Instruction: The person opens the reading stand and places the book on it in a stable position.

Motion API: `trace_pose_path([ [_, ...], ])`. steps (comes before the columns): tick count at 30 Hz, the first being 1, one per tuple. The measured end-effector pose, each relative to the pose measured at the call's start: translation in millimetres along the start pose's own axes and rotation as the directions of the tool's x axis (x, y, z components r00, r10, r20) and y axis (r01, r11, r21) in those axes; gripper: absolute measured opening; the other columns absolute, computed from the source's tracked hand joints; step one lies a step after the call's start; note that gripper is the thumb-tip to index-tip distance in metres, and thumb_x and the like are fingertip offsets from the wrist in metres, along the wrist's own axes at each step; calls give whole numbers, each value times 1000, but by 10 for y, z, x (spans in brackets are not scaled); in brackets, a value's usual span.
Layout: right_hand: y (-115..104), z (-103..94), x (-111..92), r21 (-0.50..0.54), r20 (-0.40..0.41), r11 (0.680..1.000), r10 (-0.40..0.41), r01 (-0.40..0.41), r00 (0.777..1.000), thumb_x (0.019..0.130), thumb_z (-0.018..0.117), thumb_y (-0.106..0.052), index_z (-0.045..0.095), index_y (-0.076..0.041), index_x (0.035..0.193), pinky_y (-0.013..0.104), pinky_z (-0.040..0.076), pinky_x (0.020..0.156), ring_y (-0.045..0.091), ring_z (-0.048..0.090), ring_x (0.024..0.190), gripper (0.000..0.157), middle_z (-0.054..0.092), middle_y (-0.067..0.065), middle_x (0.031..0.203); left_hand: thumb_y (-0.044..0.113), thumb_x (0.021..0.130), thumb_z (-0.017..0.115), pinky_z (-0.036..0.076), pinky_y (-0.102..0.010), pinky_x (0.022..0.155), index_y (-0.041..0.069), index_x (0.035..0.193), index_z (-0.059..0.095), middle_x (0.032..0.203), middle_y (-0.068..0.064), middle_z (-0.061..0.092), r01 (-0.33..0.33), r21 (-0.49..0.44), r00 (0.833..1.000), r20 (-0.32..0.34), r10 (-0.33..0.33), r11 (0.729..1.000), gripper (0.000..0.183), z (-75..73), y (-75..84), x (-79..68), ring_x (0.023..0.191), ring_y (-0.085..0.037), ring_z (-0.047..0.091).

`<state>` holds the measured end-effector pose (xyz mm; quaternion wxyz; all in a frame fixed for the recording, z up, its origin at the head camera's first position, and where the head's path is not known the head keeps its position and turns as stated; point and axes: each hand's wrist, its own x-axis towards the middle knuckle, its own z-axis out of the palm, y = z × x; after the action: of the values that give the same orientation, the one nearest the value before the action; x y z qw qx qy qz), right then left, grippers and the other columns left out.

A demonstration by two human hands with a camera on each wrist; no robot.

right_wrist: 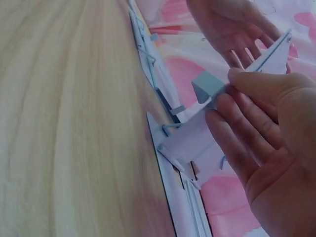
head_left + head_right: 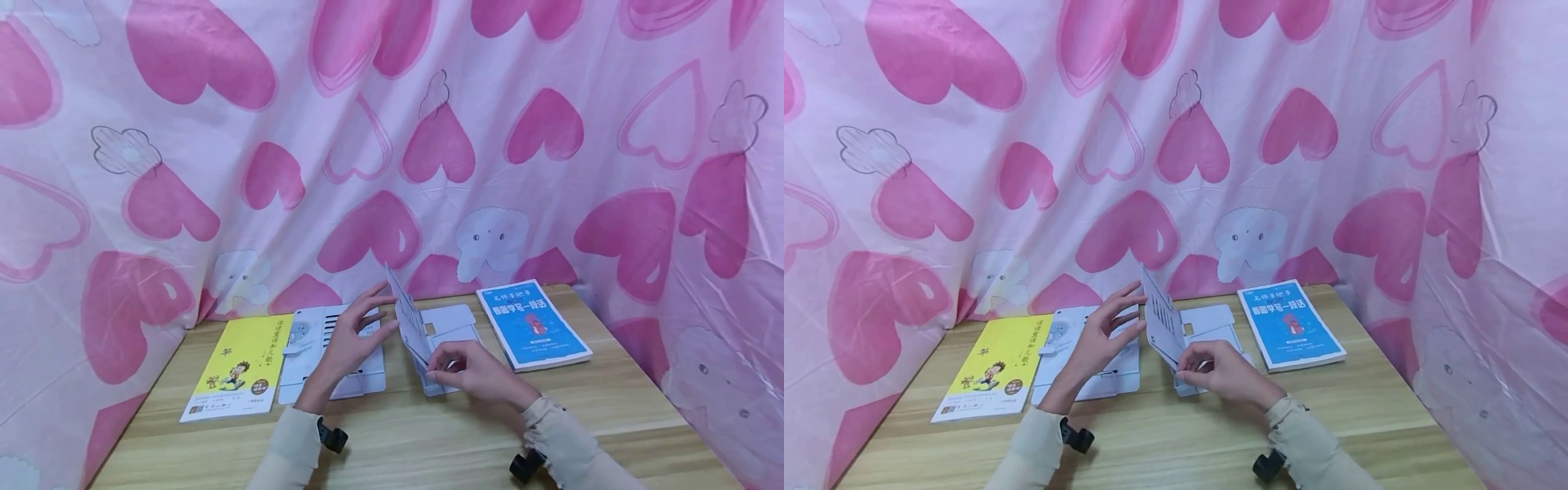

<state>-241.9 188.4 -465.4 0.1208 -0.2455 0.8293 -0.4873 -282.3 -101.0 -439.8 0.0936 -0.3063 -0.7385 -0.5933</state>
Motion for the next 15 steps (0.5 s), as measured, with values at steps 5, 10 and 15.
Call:
trace_pose_path([
  [5,133,-108,26,1,-74,999,32,-32,997,107,68,-43,82,-24,111,31,62,85,24,71,96,24,79,-1,105,22,100,78,54,-49,117,17,152,62,175,1,38,-1,11,999,44,1,1000,54,-22,6,-20,161,-28,40],
  [10,385,-286,41,-177,-246,974,96,-142,965,104,74,-32,82,-20,113,29,60,87,15,68,97,16,77,-4,108,28,95,84,52,-56,118,16,155,58,177,-1,36,-13,29,997,75,11,999,67,-6,21,-37,160,-21,40],
  [15,519,-454,0,-241,-281,939,174,-245,944,98,81,-16,80,-19,118,34,59,92,18,64,101,20,75,-2,114,34,84,94,46,-63,122,27,155,54,178,-3,33,-27,91,996,89,19,995,81,26,65,-37,164,-20,34],
])
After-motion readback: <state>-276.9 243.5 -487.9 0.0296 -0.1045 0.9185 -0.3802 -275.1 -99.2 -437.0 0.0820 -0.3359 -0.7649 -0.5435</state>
